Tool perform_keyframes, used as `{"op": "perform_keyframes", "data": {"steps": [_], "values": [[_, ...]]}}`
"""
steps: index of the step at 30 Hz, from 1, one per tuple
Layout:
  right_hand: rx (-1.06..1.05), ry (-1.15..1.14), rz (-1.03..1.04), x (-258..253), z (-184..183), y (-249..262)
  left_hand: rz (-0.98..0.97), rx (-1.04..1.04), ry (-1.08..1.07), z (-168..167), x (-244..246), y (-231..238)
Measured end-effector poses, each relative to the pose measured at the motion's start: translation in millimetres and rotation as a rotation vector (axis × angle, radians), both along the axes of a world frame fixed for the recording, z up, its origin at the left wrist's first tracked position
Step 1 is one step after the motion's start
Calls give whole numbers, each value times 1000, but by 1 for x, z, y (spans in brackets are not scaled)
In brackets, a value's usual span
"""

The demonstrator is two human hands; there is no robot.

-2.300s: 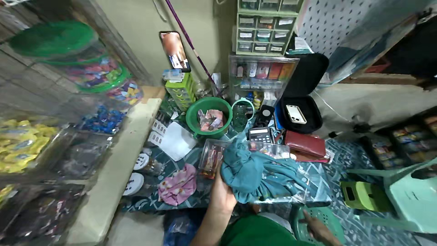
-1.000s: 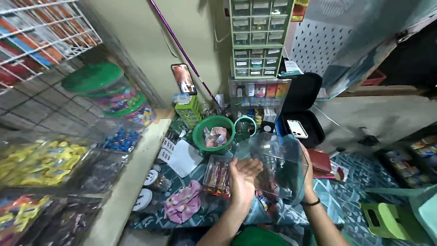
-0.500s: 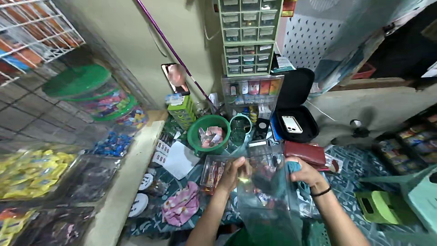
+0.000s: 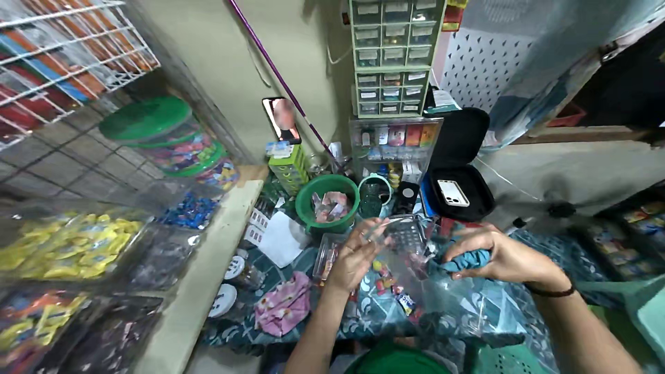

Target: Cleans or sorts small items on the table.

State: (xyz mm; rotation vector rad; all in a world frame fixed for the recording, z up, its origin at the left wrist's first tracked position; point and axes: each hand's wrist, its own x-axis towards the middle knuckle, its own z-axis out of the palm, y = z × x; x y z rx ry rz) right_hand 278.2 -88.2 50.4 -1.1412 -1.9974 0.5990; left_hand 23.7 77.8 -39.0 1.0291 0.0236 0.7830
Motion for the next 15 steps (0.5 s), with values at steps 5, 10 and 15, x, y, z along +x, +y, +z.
{"op": "perform_keyframes", "data": {"steps": [5,10,15], "values": [[60,-164,61,10,18,0,-50,-245,-87,-11,-5,8],[137,-370,162,10,32,2,-266,-39,412,-10,-1,4],[109,-454,329,2,33,8,-585,-60,396,-35,19,-15]]}}
